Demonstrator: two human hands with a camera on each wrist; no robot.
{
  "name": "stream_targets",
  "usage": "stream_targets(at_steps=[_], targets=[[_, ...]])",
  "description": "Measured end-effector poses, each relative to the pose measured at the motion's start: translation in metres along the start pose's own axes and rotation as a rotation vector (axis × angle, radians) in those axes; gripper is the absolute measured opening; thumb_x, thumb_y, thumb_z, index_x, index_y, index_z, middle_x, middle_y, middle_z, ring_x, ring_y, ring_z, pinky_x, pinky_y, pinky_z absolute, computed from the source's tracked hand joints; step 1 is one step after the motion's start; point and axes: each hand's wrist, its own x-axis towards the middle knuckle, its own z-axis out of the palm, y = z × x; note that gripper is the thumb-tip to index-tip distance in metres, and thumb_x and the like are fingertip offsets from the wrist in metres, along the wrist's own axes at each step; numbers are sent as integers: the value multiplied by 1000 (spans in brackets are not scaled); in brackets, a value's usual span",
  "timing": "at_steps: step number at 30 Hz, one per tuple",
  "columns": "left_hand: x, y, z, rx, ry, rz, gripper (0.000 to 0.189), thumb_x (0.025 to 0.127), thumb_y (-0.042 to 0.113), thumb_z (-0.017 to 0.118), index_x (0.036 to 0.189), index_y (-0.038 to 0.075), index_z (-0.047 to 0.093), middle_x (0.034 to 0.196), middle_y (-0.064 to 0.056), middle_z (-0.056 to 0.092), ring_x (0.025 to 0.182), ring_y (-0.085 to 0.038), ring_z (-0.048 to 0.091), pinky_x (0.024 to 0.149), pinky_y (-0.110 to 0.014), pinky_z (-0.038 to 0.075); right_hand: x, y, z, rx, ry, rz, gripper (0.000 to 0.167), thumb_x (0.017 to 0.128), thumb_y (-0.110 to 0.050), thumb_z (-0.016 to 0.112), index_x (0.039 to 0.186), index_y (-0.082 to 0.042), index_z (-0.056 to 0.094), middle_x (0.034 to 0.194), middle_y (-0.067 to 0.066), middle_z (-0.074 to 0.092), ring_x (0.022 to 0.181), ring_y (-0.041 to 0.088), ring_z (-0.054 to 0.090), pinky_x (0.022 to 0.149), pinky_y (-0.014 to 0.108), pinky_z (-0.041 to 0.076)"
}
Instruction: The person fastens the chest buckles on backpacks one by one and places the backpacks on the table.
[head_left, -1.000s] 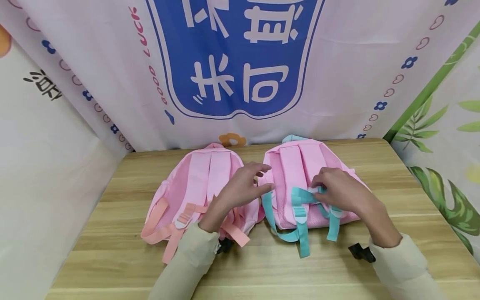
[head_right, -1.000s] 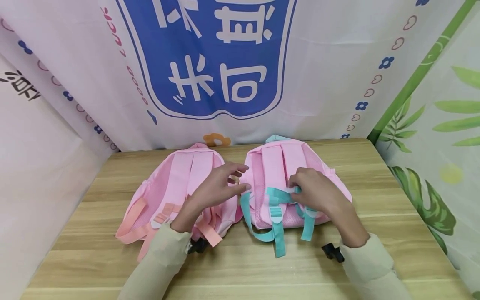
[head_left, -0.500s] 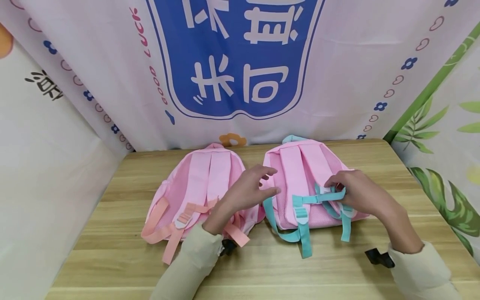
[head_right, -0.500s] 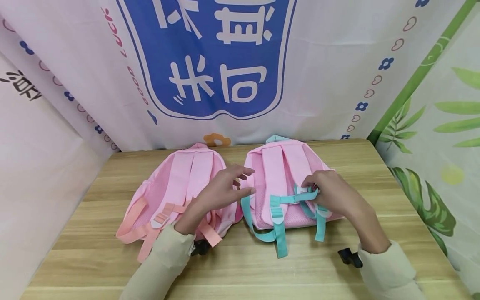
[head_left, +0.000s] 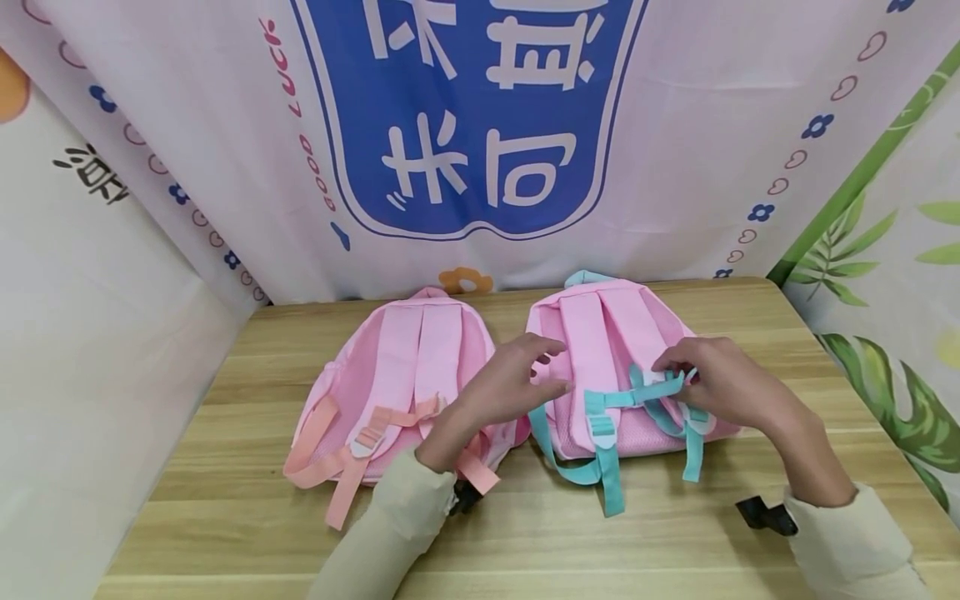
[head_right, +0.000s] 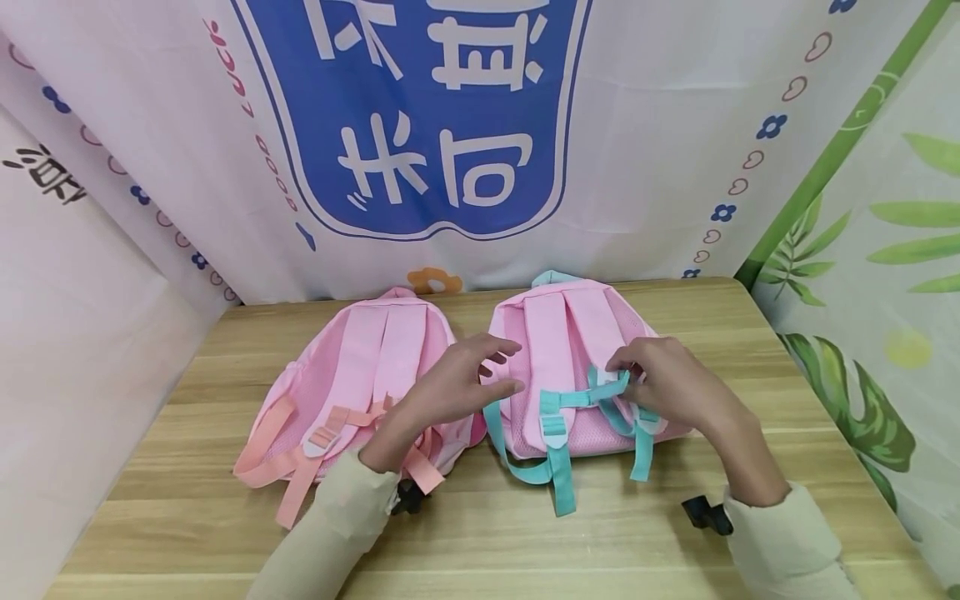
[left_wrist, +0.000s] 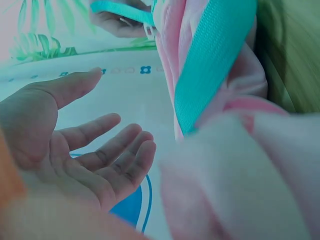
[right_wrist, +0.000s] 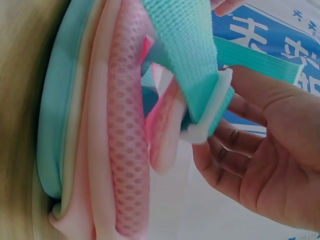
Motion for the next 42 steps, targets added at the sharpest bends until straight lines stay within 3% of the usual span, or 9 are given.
stream_targets(at_steps=[5, 8, 16, 20, 26, 31, 34, 37, 42], targets=[[5, 7, 6, 27, -11, 35, 57, 101, 29, 76, 150, 6, 60, 144, -15, 66, 128, -29, 65, 104, -43, 59, -2, 6, -7, 9, 6, 6, 28, 86, -3, 87, 113, -4, 81, 94, 0, 74, 85, 15, 64, 75, 27, 60], [8, 11, 9, 38, -15, 32, 57, 101, 30, 76, 151, 8, 60, 144, -14, 66, 127, -27, 65, 104, -41, 59, -4, 12, -12, 11, 23, -1, 26, 87, -5, 87, 112, -4, 81, 92, -2, 73, 84, 13, 64, 74, 22, 59], [19, 29, 16, 54, -11, 75, 56, 101, 33, 75, 150, 8, 61, 144, -11, 68, 127, -25, 66, 105, -35, 58, -10, 29, -24, -27, 116, -10, 22, 86, -7, 89, 107, -5, 82, 92, -1, 75, 83, 11, 66, 74, 23, 62], [27, 39, 21, 34, -3, 97, 54, 102, 32, 75, 149, 9, 61, 143, -8, 68, 126, -23, 66, 105, -29, 57, -12, 34, -28, -23, 119, 26, 22, 88, -8, 87, 109, -5, 81, 95, 1, 76, 85, 13, 69, 73, 23, 62], [43, 53, 32, -15, 27, 86, 48, 103, 34, 73, 145, 10, 66, 138, -4, 71, 123, -19, 68, 103, -24, 56, -12, 40, -29, -23, 115, 56, 21, 91, -10, 86, 111, -6, 81, 99, 3, 79, 89, 17, 72, 76, 35, 66], [55, 68, 44, -59, 63, 70, 46, 104, 41, 71, 141, 13, 69, 134, -3, 73, 117, -14, 69, 97, -20, 56, -12, 42, -29, -15, 100, 61, 22, 91, -10, 86, 112, -6, 81, 99, 3, 78, 89, 17, 71, 74, 27, 63], [62, 76, 54, -63, 23, 102, 49, 104, 45, 69, 143, 15, 69, 134, -1, 74, 118, -12, 69, 94, -16, 55, -12, 43, -28, -6, 96, 56, 22, 91, -10, 86, 112, -6, 81, 99, 3, 78, 89, 16, 71, 73, 21, 60], [66, 80, 63, -43, -49, 144, 50, 104, 47, 69, 144, 17, 67, 130, 4, 75, 117, -8, 69, 90, -11, 51, -12, 44, -28, -6, 102, 50, 22, 91, -12, 86, 111, -7, 81, 100, 3, 78, 89, 15, 71, 73, 23, 61], [67, 80, 67, 17, -135, 188, 44, 102, 42, 74, 140, 20, 69, 101, 15, 72, 89, 2, 64, 74, -8, 47, -12, 44, -30, -15, 112, 44, 21, 91, -11, 86, 110, -7, 81, 99, 2, 79, 89, 16, 71, 75, 32, 65]])
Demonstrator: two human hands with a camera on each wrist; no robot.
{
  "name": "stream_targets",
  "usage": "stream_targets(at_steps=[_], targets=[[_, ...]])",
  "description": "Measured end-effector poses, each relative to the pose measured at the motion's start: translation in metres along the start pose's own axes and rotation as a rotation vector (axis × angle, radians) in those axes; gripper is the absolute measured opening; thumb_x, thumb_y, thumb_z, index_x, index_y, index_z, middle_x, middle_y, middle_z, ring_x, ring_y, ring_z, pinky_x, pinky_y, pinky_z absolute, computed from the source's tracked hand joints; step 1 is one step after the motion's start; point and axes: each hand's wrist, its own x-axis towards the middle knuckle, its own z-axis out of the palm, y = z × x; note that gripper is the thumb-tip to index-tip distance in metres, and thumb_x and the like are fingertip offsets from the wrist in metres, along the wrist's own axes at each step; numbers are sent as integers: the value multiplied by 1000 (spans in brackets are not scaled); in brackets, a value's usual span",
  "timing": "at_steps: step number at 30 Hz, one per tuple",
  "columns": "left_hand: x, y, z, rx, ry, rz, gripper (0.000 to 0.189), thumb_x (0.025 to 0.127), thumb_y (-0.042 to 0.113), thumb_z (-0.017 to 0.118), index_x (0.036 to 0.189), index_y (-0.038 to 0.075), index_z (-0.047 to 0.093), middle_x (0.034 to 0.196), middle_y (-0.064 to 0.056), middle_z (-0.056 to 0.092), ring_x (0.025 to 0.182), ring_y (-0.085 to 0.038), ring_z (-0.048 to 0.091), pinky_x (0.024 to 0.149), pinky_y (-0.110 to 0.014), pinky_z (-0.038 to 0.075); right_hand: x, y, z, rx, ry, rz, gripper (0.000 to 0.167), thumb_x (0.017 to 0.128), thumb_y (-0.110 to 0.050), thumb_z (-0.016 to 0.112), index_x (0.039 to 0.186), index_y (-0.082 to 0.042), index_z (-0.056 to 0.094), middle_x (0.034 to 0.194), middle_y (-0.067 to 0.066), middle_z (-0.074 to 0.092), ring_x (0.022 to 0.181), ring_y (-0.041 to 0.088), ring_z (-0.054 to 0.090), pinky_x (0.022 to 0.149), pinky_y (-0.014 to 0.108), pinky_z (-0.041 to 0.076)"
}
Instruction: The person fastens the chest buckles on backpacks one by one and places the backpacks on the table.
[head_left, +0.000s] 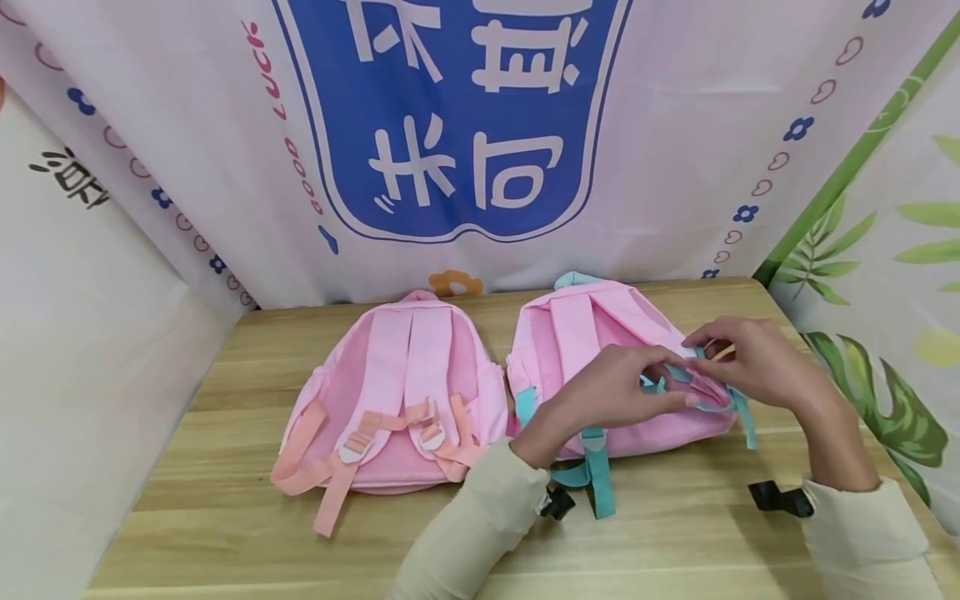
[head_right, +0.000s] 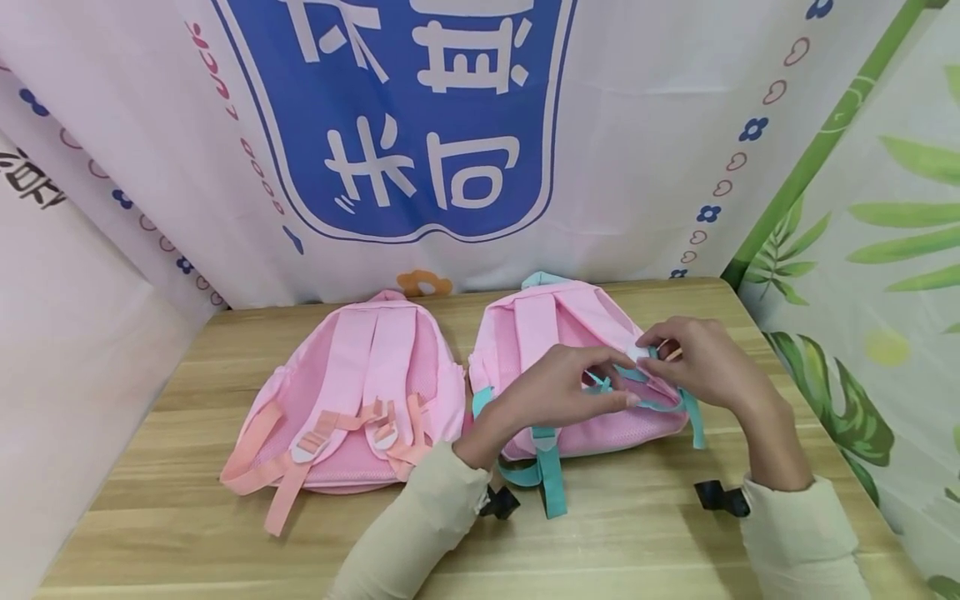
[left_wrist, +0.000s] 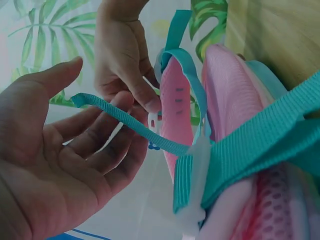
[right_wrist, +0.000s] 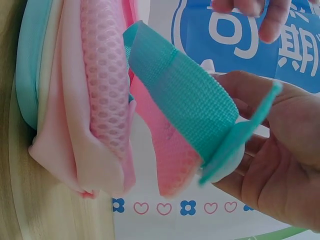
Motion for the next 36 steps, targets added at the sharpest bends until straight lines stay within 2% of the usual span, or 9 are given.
stream_targets(at_steps=[2, 5, 11, 17, 22, 27, 30, 33, 36], targets=[[-2, -3, -2, 18, -19, 8, 43, 101, 40, 75, 138, 19, 70, 94, 16, 70, 79, 4, 60, 70, -9, 48, 0, 0, 0, 2, -3, -1, 21, 91, -9, 86, 111, -6, 80, 98, 2, 78, 89, 16, 71, 75, 33, 65], [-6, -8, -5, 25, -34, 8, 40, 101, 37, 76, 136, 17, 71, 89, 15, 71, 74, 5, 61, 70, -10, 48, 0, -1, 0, 5, -7, 1, 21, 91, -9, 85, 111, -6, 80, 97, 1, 77, 89, 15, 70, 76, 35, 66], [-13, -19, -8, 42, -46, -58, 44, 100, 35, 78, 135, 11, 71, 85, 12, 72, 72, 3, 63, 67, -12, 51, 1, -2, 1, 11, -19, 14, 22, 91, -10, 86, 112, -5, 80, 96, 1, 76, 88, 15, 68, 77, 36, 66], [-15, -26, -3, 154, -44, -139, 47, 98, 36, 81, 137, 12, 70, 83, 11, 69, 73, 1, 62, 65, -14, 49, 1, -2, 3, 7, -32, 18, 23, 91, -12, 87, 112, -5, 81, 94, 0, 75, 87, 15, 66, 78, 36, 66], [-12, -29, 4, 240, -52, -189, 49, 97, 37, 81, 139, 14, 69, 80, 11, 66, 74, -1, 60, 63, -17, 47, 2, -3, 4, -6, -29, 9, 22, 90, -12, 88, 110, -7, 81, 93, -2, 75, 85, 12, 66, 75, 24, 61], [-8, -31, 12, 312, -56, -251, 51, 97, 38, 81, 141, 16, 69, 71, 8, 58, 69, -5, 54, 59, -20, 45, 3, -4, 5, -6, -28, 1, 22, 89, -12, 88, 109, -8, 81, 90, -4, 74, 83, 11, 66, 75, 23, 61], [-5, -33, 17, 365, -49, -267, 39, 97, 39, 81, 127, 16, 74, 76, 5, 61, 72, -8, 57, 60, -23, 48, 2, -5, 5, -1, -30, 1, 22, 88, -12, 89, 108, -8, 81, 89, -4, 73, 83, 11, 66, 74, 23, 61], [-3, -36, 23, 426, -35, -270, 30, 97, 38, 80, 118, 17, 77, 95, 5, 73, 86, -10, 66, 68, -26, 55, 3, -5, 6, 5, -39, 7, 22, 88, -12, 88, 109, -7, 81, 90, -3, 73, 84, 12, 66, 74, 24, 61], [-2, -38, 27, 466, -25, -271, 29, 98, 37, 79, 120, 19, 79, 111, 4, 78, 99, -11, 70, 77, -28, 59, 3, -6, 7, 12, -55, 15, 22, 89, -13, 88, 109, -7, 81, 91, -3, 73, 85, 13, 65, 75, 24, 60]])
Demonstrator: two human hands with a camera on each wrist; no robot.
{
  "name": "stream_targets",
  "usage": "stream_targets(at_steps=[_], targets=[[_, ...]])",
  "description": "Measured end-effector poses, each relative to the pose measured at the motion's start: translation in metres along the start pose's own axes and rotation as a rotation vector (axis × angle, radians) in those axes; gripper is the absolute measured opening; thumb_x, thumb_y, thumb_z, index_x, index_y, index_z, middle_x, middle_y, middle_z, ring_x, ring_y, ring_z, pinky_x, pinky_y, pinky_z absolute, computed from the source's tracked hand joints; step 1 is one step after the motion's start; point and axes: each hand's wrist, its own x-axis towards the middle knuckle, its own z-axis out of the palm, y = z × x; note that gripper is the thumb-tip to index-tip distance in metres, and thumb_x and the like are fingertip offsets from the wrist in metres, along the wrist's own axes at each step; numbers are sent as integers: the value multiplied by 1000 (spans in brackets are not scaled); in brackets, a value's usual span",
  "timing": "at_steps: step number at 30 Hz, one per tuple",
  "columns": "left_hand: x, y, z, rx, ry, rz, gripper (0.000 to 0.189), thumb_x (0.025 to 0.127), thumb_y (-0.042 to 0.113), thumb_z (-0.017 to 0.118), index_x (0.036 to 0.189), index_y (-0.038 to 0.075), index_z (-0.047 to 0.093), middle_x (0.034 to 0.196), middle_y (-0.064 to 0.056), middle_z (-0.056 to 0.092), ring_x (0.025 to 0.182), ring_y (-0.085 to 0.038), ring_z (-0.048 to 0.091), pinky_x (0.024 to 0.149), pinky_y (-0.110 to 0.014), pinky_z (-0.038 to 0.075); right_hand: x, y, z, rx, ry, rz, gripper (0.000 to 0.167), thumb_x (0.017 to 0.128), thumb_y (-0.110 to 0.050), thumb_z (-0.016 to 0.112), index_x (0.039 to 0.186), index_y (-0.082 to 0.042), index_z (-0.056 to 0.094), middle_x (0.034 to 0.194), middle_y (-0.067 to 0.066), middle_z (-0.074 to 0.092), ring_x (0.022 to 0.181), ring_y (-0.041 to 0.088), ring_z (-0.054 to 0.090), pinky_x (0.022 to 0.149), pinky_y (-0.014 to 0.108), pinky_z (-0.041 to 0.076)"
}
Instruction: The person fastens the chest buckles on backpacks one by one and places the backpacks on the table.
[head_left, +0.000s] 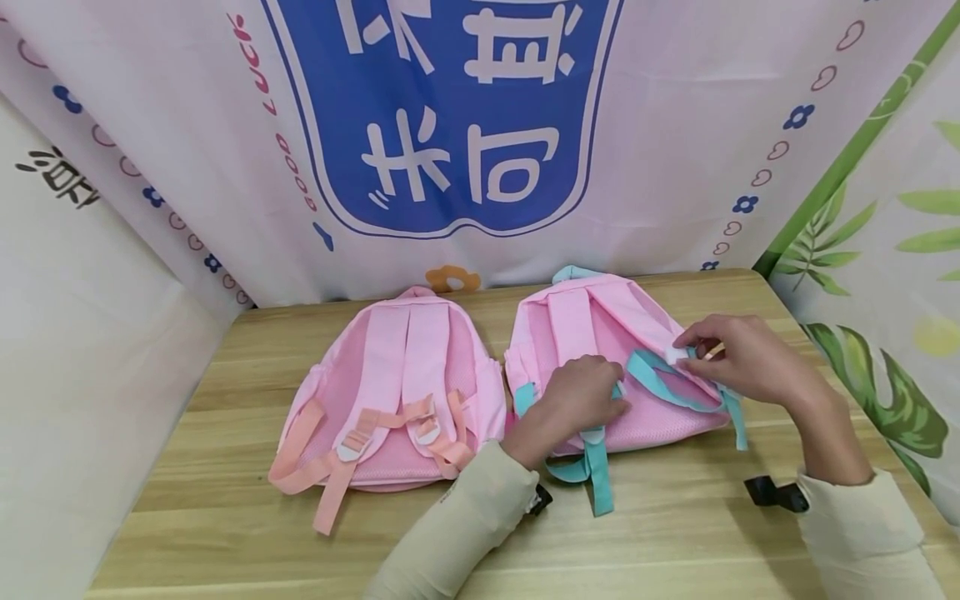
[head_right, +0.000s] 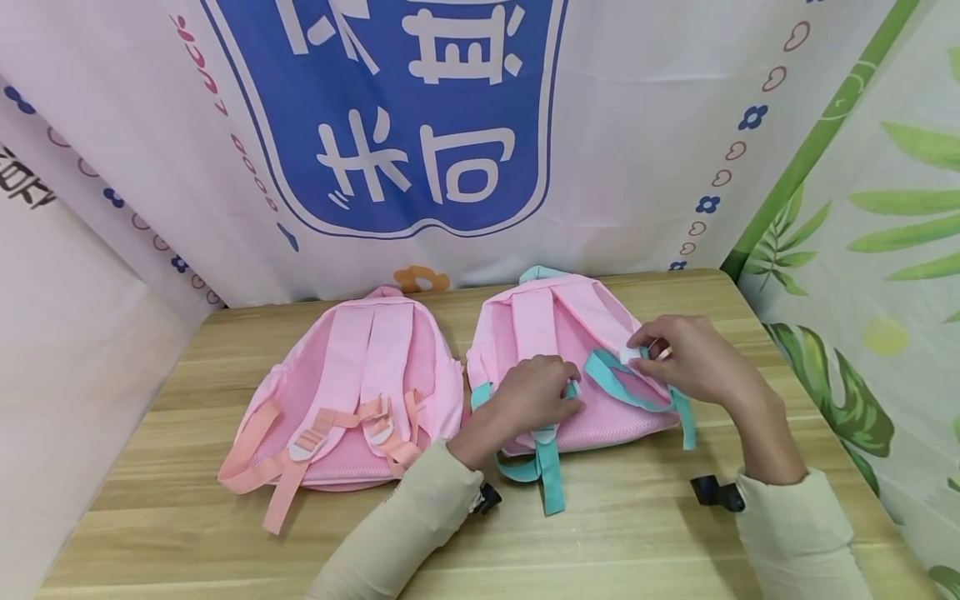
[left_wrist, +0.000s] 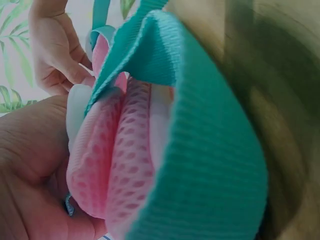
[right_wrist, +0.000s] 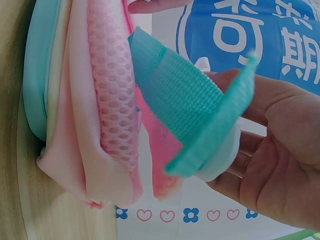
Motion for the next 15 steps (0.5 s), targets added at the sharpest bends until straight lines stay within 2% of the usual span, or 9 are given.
stream_targets(at_steps=[5, 15], targets=[[0, -2, -1, -18, 19, -1, 26, 99, 34, 78, 121, 19, 79, 111, 5, 78, 98, -10, 70, 77, -28, 59, 2, -3, 1, 14, -36, 6, 22, 90, -13, 87, 110, -7, 81, 89, -4, 71, 83, 13, 64, 74, 24, 60], [-5, -9, -9, -133, 32, 30, 24, 99, 28, 79, 120, 18, 79, 111, 3, 70, 96, -9, 61, 77, -22, 51, 4, -6, 7, 48, -93, 0, 24, 88, -13, 89, 109, -6, 81, 87, -5, 70, 82, 13, 62, 70, 22, 56]])
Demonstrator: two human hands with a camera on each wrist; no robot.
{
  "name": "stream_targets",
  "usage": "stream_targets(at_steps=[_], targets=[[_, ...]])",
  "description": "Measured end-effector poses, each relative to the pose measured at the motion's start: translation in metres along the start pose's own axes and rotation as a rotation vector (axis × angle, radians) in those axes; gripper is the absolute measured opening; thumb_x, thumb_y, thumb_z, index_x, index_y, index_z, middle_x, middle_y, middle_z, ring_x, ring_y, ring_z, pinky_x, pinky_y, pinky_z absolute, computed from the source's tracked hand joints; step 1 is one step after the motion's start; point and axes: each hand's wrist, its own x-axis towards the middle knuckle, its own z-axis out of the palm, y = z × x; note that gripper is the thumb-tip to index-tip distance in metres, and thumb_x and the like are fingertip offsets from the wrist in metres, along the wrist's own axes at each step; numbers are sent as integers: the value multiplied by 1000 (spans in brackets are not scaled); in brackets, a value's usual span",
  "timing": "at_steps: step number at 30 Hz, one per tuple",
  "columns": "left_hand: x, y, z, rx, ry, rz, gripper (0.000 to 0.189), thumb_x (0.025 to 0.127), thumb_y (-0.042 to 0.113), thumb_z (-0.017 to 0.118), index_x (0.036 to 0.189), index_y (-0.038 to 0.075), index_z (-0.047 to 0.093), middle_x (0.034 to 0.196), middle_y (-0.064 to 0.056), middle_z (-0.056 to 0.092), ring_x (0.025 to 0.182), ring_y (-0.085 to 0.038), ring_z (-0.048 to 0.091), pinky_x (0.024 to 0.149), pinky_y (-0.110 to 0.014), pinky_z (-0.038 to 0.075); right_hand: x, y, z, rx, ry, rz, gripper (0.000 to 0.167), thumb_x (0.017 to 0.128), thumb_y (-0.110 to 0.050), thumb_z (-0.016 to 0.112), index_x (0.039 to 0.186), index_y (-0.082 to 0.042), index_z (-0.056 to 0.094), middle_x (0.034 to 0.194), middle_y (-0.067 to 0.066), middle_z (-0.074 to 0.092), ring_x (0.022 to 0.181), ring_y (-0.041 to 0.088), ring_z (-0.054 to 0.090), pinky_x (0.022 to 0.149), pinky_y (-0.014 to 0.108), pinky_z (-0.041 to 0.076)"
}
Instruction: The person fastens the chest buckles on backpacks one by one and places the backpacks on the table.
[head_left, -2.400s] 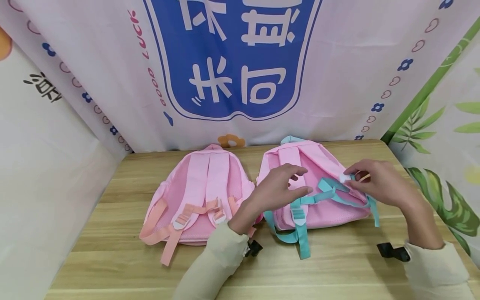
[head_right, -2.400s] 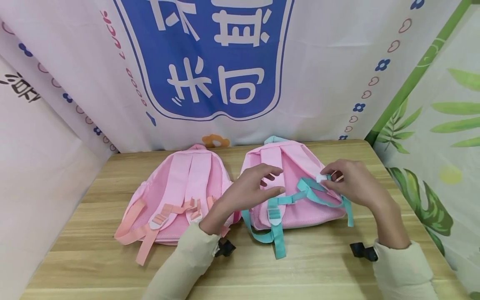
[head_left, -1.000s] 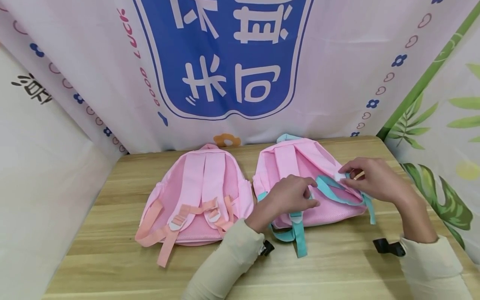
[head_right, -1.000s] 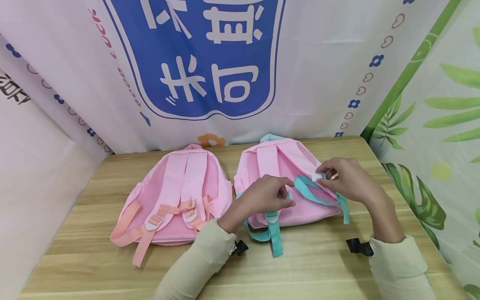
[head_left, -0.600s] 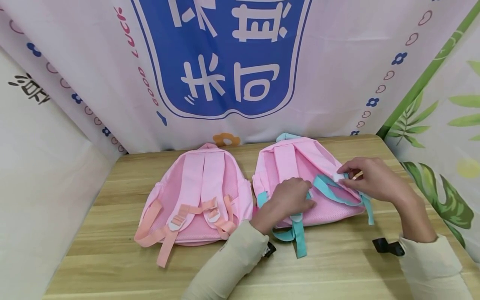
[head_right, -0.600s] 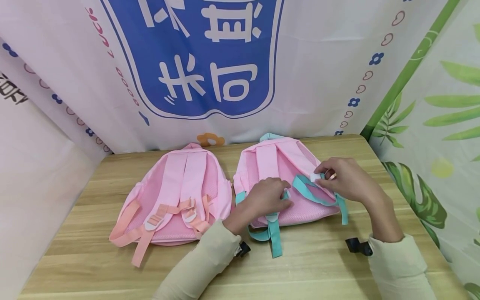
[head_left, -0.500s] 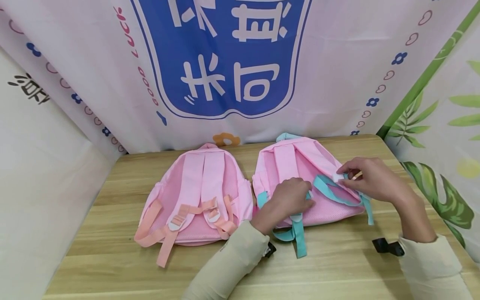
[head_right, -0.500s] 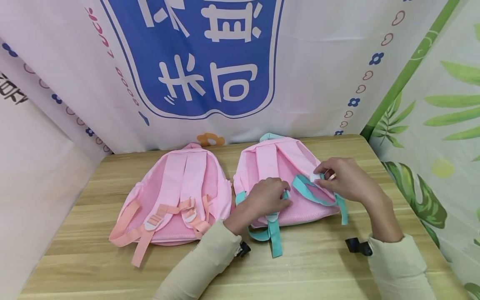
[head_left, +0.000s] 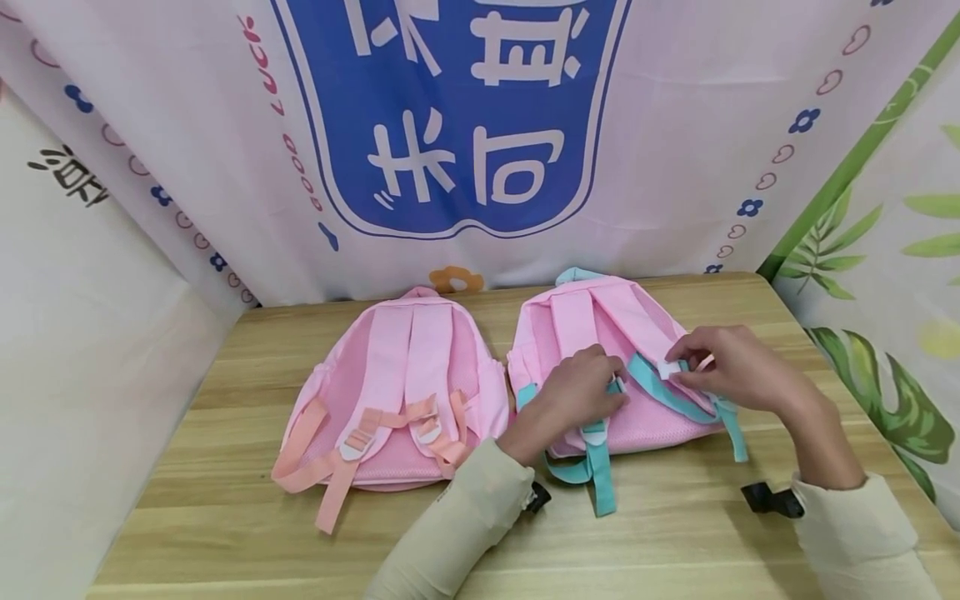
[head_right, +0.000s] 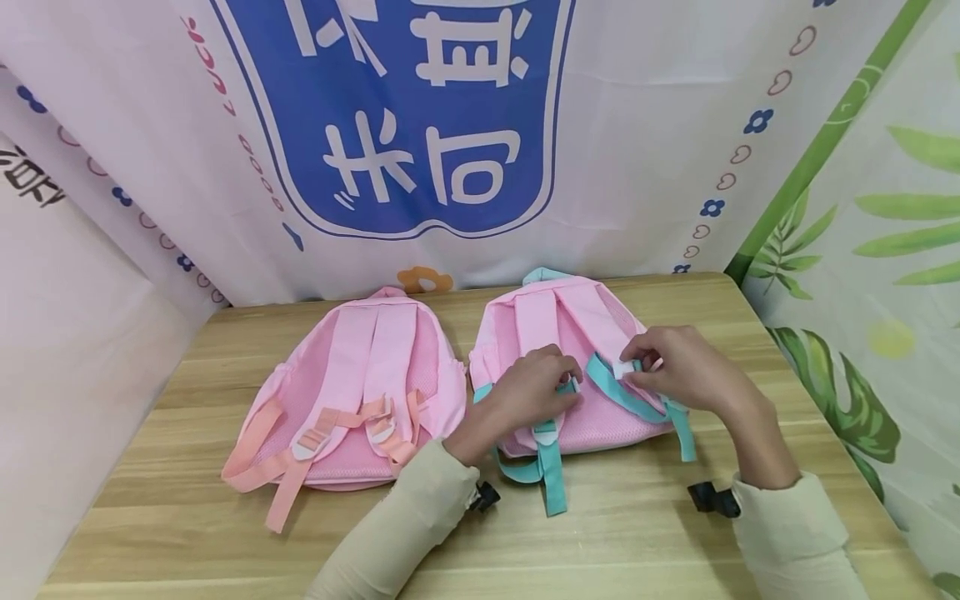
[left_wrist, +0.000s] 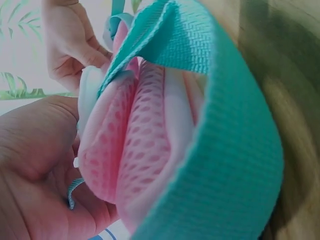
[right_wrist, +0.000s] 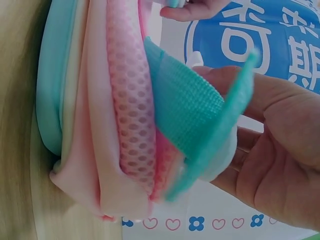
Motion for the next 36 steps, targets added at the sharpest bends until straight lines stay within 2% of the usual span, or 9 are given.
stream_targets(at_steps=[6, 12, 19, 24, 30, 32, 36], targets=[[-1, -4, -6, -59, -2, 9, 26, 99, 25, 79, 124, 16, 79, 110, 4, 77, 90, -7, 62, 73, -19, 50, 2, -1, 5, 1, -32, -4, 25, 86, -12, 90, 109, -9, 81, 91, -4, 72, 84, 14, 62, 70, 23, 56], [-6, -6, -16, -63, -17, -14, 27, 100, 24, 79, 125, 15, 79, 113, 4, 79, 93, -7, 65, 78, -20, 54, 4, -2, 10, -8, -67, 5, 25, 84, -6, 90, 108, -8, 81, 93, -3, 72, 85, 15, 60, 70, 23, 54], [-14, -10, -27, -45, -49, -71, 24, 98, 27, 80, 119, 15, 80, 106, 4, 77, 85, -8, 62, 70, -23, 50, 6, -5, 13, -12, -102, 30, 29, 86, -8, 89, 114, -5, 79, 95, 1, 70, 88, 18, 58, 75, 28, 55], [-18, -13, -34, -26, -85, -97, 18, 97, 28, 82, 109, 16, 76, 96, 6, 72, 82, -10, 61, 68, -26, 49, 7, -7, 15, -9, -105, 19, 29, 87, -10, 89, 114, -6, 79, 97, 1, 71, 87, 17, 60, 76, 28, 56], [-18, -13, -37, -29, -105, -111, 17, 96, 28, 82, 106, 17, 74, 95, 6, 70, 83, -11, 61, 69, -27, 49, 5, -7, 15, 38, -102, -25, 29, 89, -12, 88, 117, -9, 79, 95, -3, 71, 85, 14, 60, 70, 23, 55], [-17, -13, -36, -40, -97, -106, 17, 97, 28, 82, 107, 17, 74, 95, 7, 69, 84, -11, 61, 69, -27, 49, 4, -7, 15, 68, -113, -21, 30, 91, -13, 86, 119, -9, 78, 96, -2, 70, 86, 16, 60, 65, 24, 57], [-15, -13, -35, -67, -76, -89, 19, 97, 28, 82, 111, 16, 75, 95, 7, 69, 85, -12, 61, 71, -25, 50, 4, -8, 14, 98, -119, -22, 29, 94, -15, 84, 121, -10, 77, 96, -1, 70, 87, 16, 61, 65, 24, 59]])
